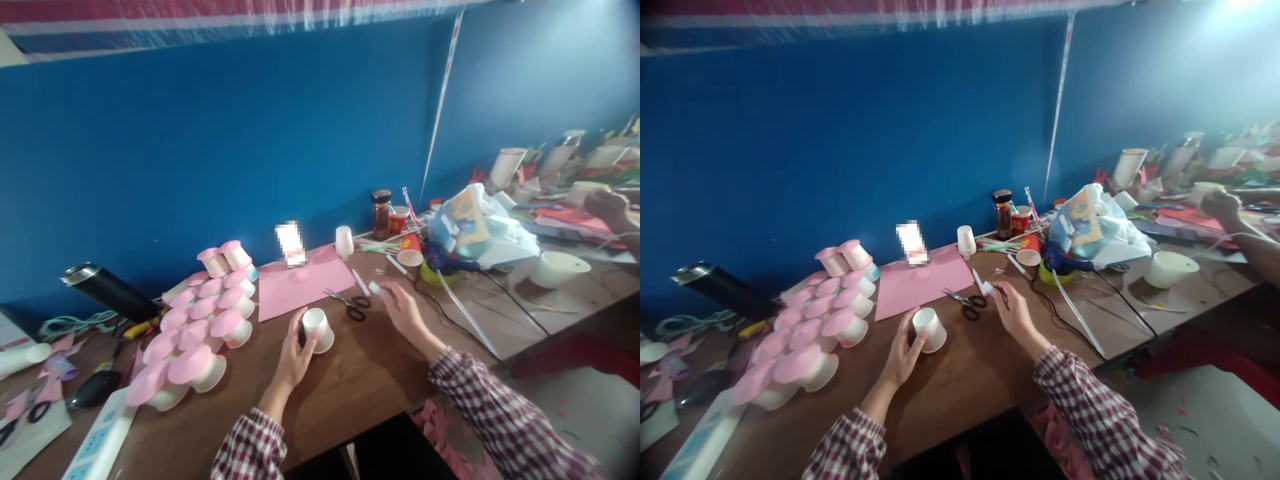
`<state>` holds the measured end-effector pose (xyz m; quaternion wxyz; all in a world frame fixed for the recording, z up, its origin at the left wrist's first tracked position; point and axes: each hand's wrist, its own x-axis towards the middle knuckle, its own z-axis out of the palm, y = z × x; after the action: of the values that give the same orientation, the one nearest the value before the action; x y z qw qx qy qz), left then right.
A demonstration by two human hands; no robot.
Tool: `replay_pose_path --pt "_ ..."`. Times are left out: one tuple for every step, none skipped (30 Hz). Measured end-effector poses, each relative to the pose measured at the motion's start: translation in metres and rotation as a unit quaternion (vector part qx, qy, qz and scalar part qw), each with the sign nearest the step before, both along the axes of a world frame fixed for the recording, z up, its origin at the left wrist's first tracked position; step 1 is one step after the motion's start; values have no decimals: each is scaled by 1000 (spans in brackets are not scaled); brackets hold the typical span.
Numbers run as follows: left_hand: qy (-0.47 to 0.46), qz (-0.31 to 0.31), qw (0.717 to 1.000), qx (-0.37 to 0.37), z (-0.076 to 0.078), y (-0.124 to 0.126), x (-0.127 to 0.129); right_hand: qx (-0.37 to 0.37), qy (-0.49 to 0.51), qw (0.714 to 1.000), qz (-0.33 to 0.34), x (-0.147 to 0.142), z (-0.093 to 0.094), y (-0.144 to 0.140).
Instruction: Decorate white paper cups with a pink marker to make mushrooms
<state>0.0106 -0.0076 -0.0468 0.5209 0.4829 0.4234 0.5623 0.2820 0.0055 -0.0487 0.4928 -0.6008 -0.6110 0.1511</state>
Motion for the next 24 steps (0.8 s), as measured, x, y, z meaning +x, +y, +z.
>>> replay_pose_path --pt "6 8 1000 5 0 -1 -1 -17 35 999 19 -8 3 -3" --pt "18 11 1000 9 -1 -1 -2 -43 69 996 37 -17 5 -6" --pt "38 9 999 14 -3 -2 -2 -73 107 990 51 -25 6 -9" --pt "64 4 998 20 -4 -2 -3 -103 151 981 65 -34 7 -12" --pt "97 0 995 27 -6 -1 -4 -129 197 969 77 -42 7 -15" --pt "133 -2 990 36 -9 -1 -4 -150 237 955 96 -49 6 -18" --pt "172 -4 984 45 -12 -1 -4 -163 270 943 111 -55 5 -21" --pt "209 -4 976 56 -15 0 -4 -169 294 933 122 -60 4 -23" --pt "239 -1 969 66 -18 0 -4 -171 311 926 128 -65 2 -26" --pt "261 5 962 76 -20 1 -4 -172 324 921 129 -68 1 -29" --pt "274 11 958 83 -22 1 -3 -172 332 919 129 -70 0 -32" --pt "280 15 956 87 -23 0 -3 -173 337 917 128 -72 0 -34" --pt "282 19 955 87 -24 0 -3 -176 338 915 131 -73 0 -37" --pt "283 22 955 86 -23 -1 -3 -179 337 914 137 -74 1 -40" --pt "285 23 954 85 -22 -1 -4 -180 335 913 144 -74 2 -42" --pt "288 22 953 87 -21 -2 -5 -182 335 912 150 -75 3 -44" --pt "291 19 952 92 -19 -3 -6 -181 338 911 153 -75 4 -46" --pt "294 12 951 99 -17 -4 -7 -179 344 909 154 -76 5 -47" --pt "294 4 950 106 -15 -4 -8 -175 355 905 155 -77 6 -48" --pt "294 -8 949 111 -14 -5 -8 -170 368 901 154 -78 7 -48" --pt "293 -18 949 114 -14 -5 -9 -165 381 896 154 -79 7 -48" --pt "294 -23 948 117 -14 -5 -9 -160 395 892 154 -80 7 -48" --pt "298 -25 947 119 -16 -5 -9 -155 407 887 155 -81 7 -47" --pt "304 -25 945 121 -17 -4 -9 -152 417 883 156 -83 6 -46"
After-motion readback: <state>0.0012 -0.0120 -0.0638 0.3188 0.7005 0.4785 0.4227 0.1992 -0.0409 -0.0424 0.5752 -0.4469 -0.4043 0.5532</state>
